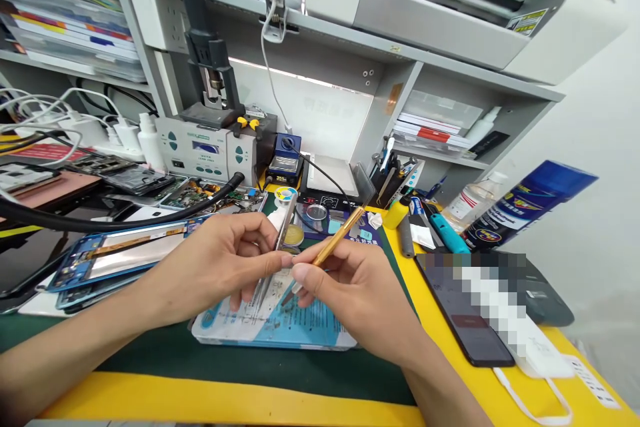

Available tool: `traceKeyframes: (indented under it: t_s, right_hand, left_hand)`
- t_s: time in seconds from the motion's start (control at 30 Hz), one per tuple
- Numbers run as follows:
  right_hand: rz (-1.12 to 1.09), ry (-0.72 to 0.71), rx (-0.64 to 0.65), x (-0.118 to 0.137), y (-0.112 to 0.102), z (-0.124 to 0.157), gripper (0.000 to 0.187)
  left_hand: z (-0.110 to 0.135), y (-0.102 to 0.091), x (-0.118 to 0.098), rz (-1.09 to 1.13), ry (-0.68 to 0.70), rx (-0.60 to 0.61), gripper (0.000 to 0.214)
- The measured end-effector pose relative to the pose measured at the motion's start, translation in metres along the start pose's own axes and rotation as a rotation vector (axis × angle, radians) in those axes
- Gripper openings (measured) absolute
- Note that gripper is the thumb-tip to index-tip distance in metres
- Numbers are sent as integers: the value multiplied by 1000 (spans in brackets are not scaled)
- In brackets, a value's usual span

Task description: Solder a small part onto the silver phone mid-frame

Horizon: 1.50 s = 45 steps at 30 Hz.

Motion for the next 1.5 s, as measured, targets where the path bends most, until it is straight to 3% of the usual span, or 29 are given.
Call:
traceKeyframes:
  t_s: [0.33,0.57,0.73,1.03,1.27,1.5]
  right_hand:
    - [179,-128,-61,-3,9,10,10]
    - [457,-393,-157,-2,21,18,14]
    - [490,-458,-162,0,25,18,16]
    - [561,-453,-73,3,34,15,13]
    - [419,-382,-90,-2,25,16,14]
    - [438,-391,-32,3,32,10,12]
  left_hand:
    - [1,0,-3,-127,6,-50,26]
    - [-2,-1,-4,-227,55,-82,31]
    - [0,-4,-2,-289,67,-106,32]
    - [-1,-3,1,-288,42,-101,31]
    - [0,-2,2,-234,7,-78,29]
    - [2,-1,2,-211,-44,-49,24]
Point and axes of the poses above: each hand's wrist, its own z-axis away from the middle knuckle, its own y-axis out of the palm, x = y × z, the point moved 5 cm from there along -z, towards the middle knuckle, and after that the axes turned 8 degrees about y, right-handed, at the moved point
